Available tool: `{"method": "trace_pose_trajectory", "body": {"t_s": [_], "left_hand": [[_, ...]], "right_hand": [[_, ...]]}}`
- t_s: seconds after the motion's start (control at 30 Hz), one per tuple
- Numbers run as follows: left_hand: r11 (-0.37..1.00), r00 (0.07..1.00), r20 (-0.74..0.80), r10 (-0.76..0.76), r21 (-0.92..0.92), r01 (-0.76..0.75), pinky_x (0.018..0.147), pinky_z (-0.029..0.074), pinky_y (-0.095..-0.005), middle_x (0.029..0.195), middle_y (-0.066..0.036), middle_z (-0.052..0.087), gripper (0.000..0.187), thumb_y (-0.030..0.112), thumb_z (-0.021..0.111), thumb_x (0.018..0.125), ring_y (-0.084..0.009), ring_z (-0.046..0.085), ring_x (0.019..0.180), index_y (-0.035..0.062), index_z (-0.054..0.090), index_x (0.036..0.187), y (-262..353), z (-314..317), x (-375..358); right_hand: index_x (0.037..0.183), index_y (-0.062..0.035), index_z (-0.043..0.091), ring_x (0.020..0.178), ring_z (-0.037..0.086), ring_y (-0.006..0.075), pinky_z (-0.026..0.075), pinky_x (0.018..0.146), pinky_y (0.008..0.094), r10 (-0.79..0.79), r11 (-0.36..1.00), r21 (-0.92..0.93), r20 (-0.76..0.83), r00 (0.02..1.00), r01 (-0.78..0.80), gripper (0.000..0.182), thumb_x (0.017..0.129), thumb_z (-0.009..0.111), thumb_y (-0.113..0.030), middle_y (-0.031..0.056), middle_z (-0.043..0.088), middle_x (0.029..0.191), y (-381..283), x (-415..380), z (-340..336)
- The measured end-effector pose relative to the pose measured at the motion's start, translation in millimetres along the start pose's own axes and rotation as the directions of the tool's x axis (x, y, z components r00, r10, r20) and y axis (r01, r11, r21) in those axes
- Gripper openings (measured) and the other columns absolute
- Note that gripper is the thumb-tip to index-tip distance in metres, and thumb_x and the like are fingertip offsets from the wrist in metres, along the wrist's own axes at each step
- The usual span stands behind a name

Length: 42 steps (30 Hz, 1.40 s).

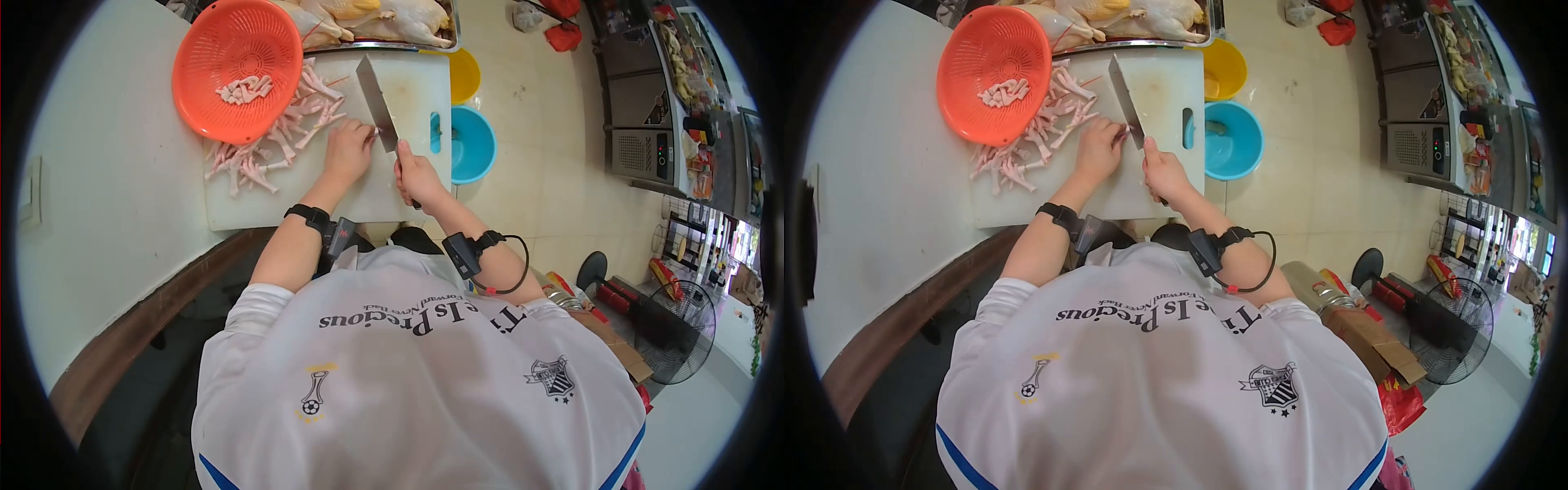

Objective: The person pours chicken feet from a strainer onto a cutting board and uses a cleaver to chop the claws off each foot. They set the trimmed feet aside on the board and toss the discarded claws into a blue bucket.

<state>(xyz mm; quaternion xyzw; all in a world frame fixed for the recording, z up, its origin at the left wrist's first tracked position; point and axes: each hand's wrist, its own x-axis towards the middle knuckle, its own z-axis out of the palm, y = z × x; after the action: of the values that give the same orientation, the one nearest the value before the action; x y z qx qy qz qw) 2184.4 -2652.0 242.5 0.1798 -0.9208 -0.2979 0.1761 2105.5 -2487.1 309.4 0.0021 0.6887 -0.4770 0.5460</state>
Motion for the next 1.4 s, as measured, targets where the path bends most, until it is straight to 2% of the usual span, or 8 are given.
{"method": "trace_pose_trajectory", "body": {"t_s": [0.2,0.53,0.67,0.83,0.93,1.07,1.13,1.4], "left_hand": [[0.999,0.999,-0.025,0.021,0.035,-0.021,0.083,0.041,-0.0418,0.092,-0.001,0.066,0.016,0.014,0.072,0.084,-0.0230,0.061,0.098,0.0113,0.074,0.101,-6.2,2.7,-8.1],[0.999,0.995,-0.097,-0.002,0.037,0.006,0.085,0.043,-0.0431,0.095,-0.004,0.069,0.030,0.016,0.073,0.084,-0.0262,0.061,0.100,0.0099,0.073,0.113,5.5,-0.7,-15.2],[0.998,0.972,-0.229,-0.057,-0.029,0.051,0.090,0.045,-0.0456,0.103,-0.012,0.068,0.049,0.013,0.074,0.082,-0.0314,0.060,0.102,0.0037,0.064,0.130,10.2,-17.2,-27.7],[0.989,0.944,-0.297,-0.141,-0.003,0.146,0.093,0.047,-0.0455,0.108,-0.015,0.066,0.045,0.006,0.069,0.081,-0.0351,0.060,0.105,0.0020,0.063,0.125,5.7,-66.7,-64.9],[0.977,0.929,-0.307,-0.208,-0.028,0.210,0.094,0.047,-0.0456,0.108,-0.014,0.065,0.040,0.005,0.067,0.081,-0.0359,0.059,0.107,0.0033,0.064,0.120,6.8,-84.4,-69.1],[1.000,0.953,-0.304,-0.009,-0.013,0.005,0.093,0.047,-0.0453,0.106,-0.013,0.064,0.037,0.008,0.067,0.081,-0.0340,0.059,0.107,0.0062,0.064,0.119,10.5,-67.1,-48.8],[1.000,0.970,-0.240,0.022,-0.016,-0.027,0.091,0.047,-0.0451,0.106,-0.011,0.065,0.034,0.008,0.068,0.082,-0.0325,0.060,0.106,0.0077,0.065,0.116,22.4,-49.0,-41.5],[1.000,0.999,-0.029,0.025,0.015,-0.025,0.084,0.045,-0.0433,0.103,-0.002,0.067,0.016,0.012,0.070,0.083,-0.0263,0.059,0.101,0.0115,0.068,0.099,-6.3,-2.9,-6.9]], "right_hand": [[0.077,-0.0107,0.046,0.041,0.034,0.0127,0.031,0.041,0.0295,0.077,0.954,0.273,0.189,0.979,-0.127,0.065,0.102,0.031,-0.069,0.0004,0.038,0.054,9.2,6.8,-30.8],[0.073,-0.0089,0.047,0.038,0.039,0.0123,0.031,0.037,0.0294,-0.387,0.919,-0.109,-0.075,0.919,0.378,0.062,0.106,0.033,-0.060,0.0014,0.044,0.054,14.4,-0.1,11.5],[0.073,-0.0081,0.049,0.040,0.042,0.0123,0.033,0.038,0.0291,-0.270,0.958,-0.128,-0.100,0.958,0.257,0.064,0.106,0.032,-0.060,0.0016,0.045,0.053,-9.8,4.3,18.5],[0.068,-0.0064,0.050,0.045,0.048,0.0156,0.037,0.045,0.0302,-0.734,0.669,-0.094,-0.237,0.636,0.737,0.067,0.108,0.030,-0.055,0.0041,0.047,0.053,-60.6,-14.4,43.3],[0.064,-0.0018,0.052,0.051,0.054,0.0252,0.042,0.053,0.0392,-0.756,0.654,-0.395,-0.298,0.583,0.645,0.070,0.110,0.029,-0.050,0.0117,0.051,0.054,-35.1,-2.0,53.3],[0.068,0.0060,0.055,0.060,0.058,0.0392,0.046,0.066,0.0508,-0.506,0.822,-0.458,-0.309,0.805,0.340,0.071,0.109,0.032,-0.047,0.0231,0.056,0.059,25.5,23.6,49.9],[0.067,0.0040,0.055,0.055,0.059,0.0331,0.047,0.058,0.0465,-0.578,0.760,-0.529,-0.285,0.765,0.377,0.073,0.108,0.033,-0.052,0.0191,0.056,0.058,32.6,23.2,44.0],[0.067,-0.0110,0.048,0.042,0.043,0.0149,0.038,0.041,0.0327,0.036,0.979,0.199,-0.008,0.999,-0.034,0.067,0.104,0.034,-0.066,0.0013,0.044,0.055,-11.9,5.3,7.3]]}}
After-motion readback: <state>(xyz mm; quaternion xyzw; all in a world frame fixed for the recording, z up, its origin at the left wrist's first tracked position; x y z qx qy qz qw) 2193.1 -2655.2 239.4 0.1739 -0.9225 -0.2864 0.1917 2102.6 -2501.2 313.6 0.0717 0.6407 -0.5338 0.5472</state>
